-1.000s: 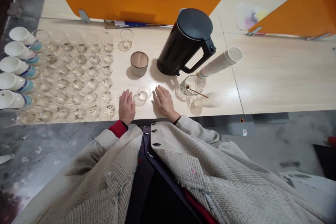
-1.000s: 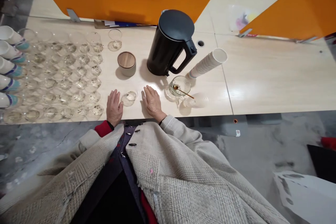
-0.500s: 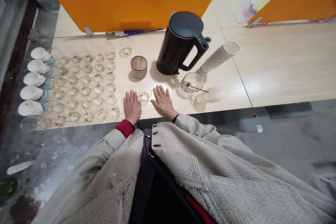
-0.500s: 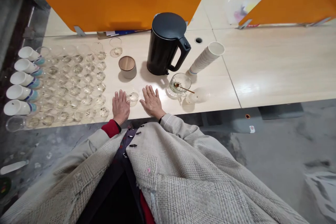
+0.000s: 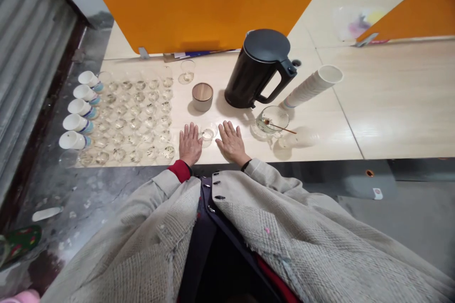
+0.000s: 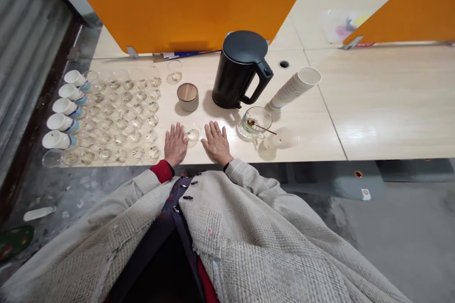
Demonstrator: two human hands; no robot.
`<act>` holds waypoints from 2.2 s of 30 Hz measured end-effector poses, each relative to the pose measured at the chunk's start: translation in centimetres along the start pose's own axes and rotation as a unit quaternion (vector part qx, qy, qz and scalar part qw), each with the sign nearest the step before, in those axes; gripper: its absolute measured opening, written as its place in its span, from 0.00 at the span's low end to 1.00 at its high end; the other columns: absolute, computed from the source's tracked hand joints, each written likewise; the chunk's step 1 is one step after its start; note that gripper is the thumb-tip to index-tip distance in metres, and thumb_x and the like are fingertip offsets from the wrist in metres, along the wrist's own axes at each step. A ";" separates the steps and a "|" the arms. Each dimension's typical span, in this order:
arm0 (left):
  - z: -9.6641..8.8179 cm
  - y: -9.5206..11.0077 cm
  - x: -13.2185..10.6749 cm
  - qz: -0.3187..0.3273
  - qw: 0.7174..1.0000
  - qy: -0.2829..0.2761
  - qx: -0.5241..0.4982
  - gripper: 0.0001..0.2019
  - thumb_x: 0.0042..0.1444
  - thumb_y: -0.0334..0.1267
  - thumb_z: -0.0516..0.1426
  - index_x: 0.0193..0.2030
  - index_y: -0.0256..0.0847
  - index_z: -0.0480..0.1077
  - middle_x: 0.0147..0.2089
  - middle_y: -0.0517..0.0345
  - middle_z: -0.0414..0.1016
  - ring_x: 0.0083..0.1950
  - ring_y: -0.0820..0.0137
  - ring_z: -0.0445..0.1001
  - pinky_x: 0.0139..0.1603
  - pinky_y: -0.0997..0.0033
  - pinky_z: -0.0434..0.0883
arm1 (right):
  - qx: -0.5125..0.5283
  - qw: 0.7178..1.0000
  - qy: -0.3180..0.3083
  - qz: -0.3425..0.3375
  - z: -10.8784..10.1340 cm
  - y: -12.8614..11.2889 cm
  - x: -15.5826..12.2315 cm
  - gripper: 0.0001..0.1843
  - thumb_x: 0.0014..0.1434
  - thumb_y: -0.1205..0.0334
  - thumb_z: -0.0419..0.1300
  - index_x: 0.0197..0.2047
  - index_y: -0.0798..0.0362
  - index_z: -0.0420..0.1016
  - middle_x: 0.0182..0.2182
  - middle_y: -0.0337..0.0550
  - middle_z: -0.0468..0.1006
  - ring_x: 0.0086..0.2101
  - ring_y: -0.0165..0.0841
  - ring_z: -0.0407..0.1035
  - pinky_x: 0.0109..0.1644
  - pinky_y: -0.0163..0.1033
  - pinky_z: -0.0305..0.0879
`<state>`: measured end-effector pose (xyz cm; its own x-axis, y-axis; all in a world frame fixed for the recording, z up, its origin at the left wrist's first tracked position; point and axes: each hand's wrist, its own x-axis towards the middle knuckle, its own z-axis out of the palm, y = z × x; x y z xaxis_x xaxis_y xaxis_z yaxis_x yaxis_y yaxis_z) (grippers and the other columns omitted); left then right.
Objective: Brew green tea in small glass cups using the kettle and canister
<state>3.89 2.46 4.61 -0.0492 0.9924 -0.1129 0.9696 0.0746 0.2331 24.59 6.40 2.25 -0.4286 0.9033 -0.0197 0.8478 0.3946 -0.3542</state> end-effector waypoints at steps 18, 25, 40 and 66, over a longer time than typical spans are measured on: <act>-0.1 -0.2 -0.1 0.001 1.000 0.004 0.014 0.32 0.76 0.42 0.44 0.83 0.34 0.53 0.87 0.45 0.45 0.88 0.52 0.40 0.86 0.40 0.44 | 0.015 1.000 0.019 0.009 0.3 -1.0 0.6 0.36 0.75 0.58 0.44 0.82 0.60 0.53 0.83 0.57 0.45 0.81 0.52 0.37 0.82 0.68 0.30; -0.1 -0.3 0.0 -0.001 1.000 0.000 0.013 0.32 0.75 0.42 0.44 0.83 0.35 0.53 0.87 0.46 0.44 0.88 0.54 0.39 0.86 0.41 0.44 | 0.015 1.000 -0.007 -0.003 -0.2 -1.2 0.7 0.36 0.75 0.57 0.44 0.82 0.59 0.53 0.82 0.55 0.47 0.81 0.50 0.38 0.82 0.69 0.26; -0.1 -0.2 0.2 0.002 1.000 0.004 -0.004 0.33 0.75 0.42 0.44 0.82 0.32 0.53 0.86 0.42 0.44 0.88 0.52 0.39 0.86 0.38 0.43 | 0.004 1.000 -0.019 0.008 -0.4 -1.2 0.9 0.37 0.76 0.57 0.43 0.83 0.63 0.50 0.83 0.56 0.45 0.82 0.47 0.35 0.83 0.65 0.25; -0.2 -0.3 0.1 0.004 1.000 0.005 -0.003 0.32 0.76 0.43 0.44 0.83 0.35 0.53 0.87 0.44 0.45 0.88 0.53 0.40 0.86 0.39 0.44 | 0.003 1.000 -0.015 0.008 -0.3 -1.2 0.8 0.37 0.76 0.57 0.43 0.82 0.64 0.50 0.82 0.57 0.46 0.82 0.48 0.36 0.83 0.65 0.24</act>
<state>3.56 2.57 4.69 -0.0432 0.9939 -0.1014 0.9684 0.0667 0.2403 23.32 6.70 2.98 -0.4239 0.9041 -0.0543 0.8530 0.3784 -0.3594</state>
